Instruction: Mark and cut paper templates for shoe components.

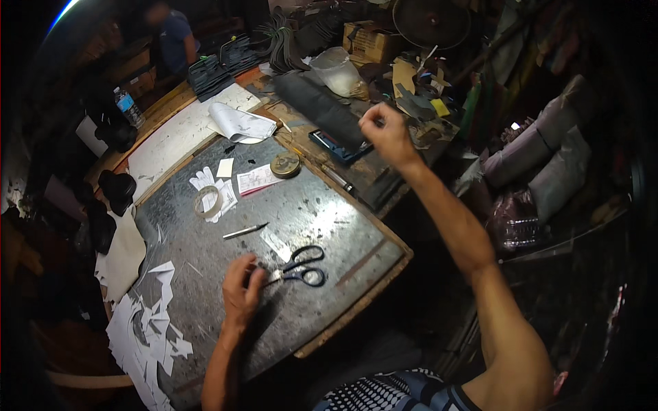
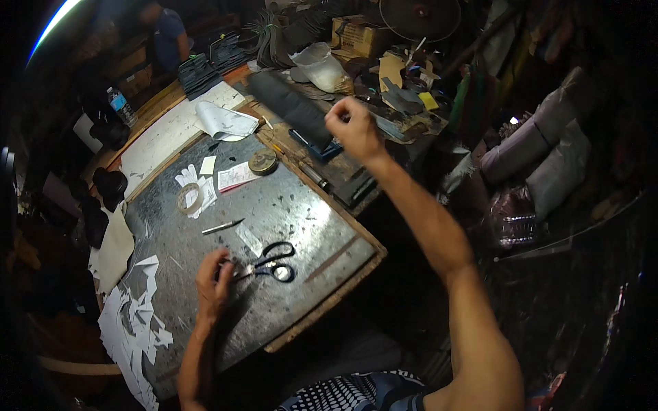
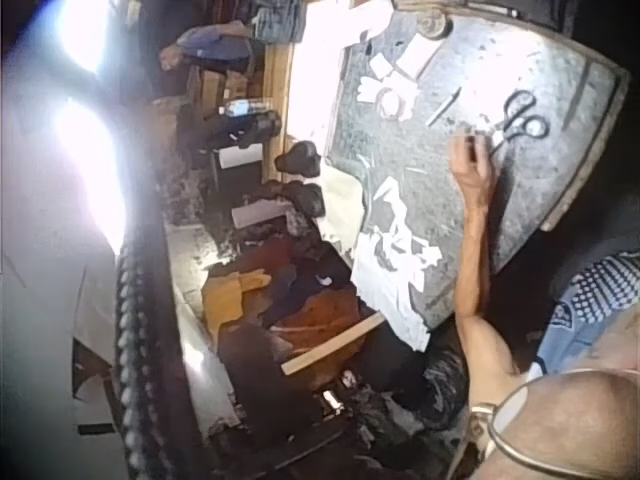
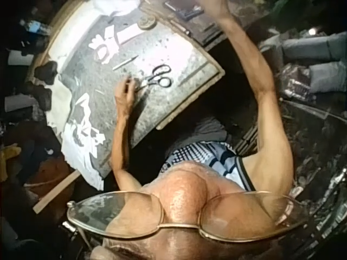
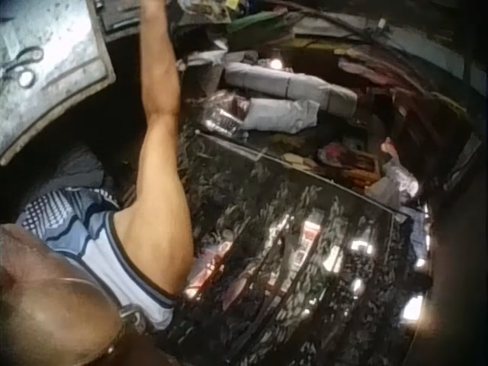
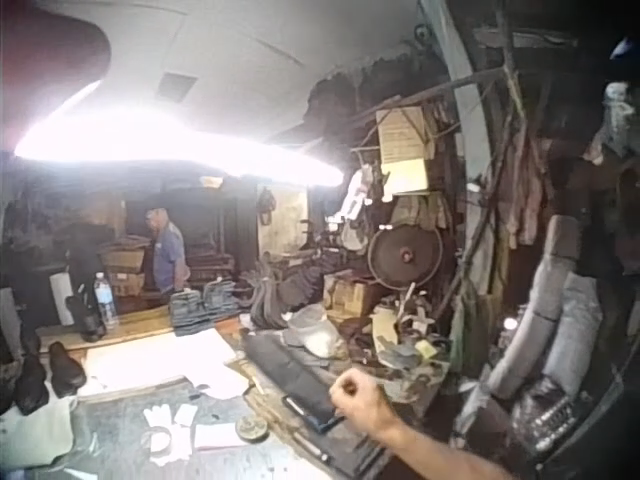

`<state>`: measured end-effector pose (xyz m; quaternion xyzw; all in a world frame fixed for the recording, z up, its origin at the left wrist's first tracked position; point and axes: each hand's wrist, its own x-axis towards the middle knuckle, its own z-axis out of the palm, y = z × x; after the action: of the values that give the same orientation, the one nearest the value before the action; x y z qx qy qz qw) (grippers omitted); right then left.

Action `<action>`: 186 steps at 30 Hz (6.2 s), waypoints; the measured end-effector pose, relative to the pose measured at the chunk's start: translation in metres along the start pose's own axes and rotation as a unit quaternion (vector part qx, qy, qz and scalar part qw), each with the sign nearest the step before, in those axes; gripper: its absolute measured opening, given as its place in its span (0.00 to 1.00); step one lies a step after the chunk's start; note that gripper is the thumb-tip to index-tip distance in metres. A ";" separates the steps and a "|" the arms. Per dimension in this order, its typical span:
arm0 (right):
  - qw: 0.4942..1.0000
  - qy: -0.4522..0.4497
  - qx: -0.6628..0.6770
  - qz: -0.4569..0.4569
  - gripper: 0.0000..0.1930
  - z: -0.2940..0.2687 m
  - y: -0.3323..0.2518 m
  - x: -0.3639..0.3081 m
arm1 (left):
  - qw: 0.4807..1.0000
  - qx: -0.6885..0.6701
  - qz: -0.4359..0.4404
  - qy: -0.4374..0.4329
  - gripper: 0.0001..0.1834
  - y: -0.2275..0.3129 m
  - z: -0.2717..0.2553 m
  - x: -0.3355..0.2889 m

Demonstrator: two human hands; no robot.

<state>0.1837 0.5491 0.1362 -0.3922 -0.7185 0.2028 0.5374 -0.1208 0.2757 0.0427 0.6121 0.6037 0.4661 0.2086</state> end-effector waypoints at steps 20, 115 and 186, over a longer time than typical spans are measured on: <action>0.895 -0.363 0.056 -0.254 0.12 0.066 -0.233 -0.280 | 0.768 -0.496 -0.156 0.373 0.31 0.066 -0.047 -0.160; 0.820 -0.522 -0.106 -0.211 0.24 0.135 -0.241 -0.261 | 0.840 -0.388 -0.214 0.314 0.49 0.070 -0.058 -0.182; 0.803 -0.454 0.365 0.121 0.15 0.390 -0.161 -0.158 | 0.907 0.398 -0.038 0.132 0.17 -0.099 -0.156 -0.076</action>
<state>-0.2171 0.3786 0.0215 -0.1137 -0.6997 0.6687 0.2242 -0.2907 0.1748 0.0127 0.5540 0.7838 0.2553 -0.1163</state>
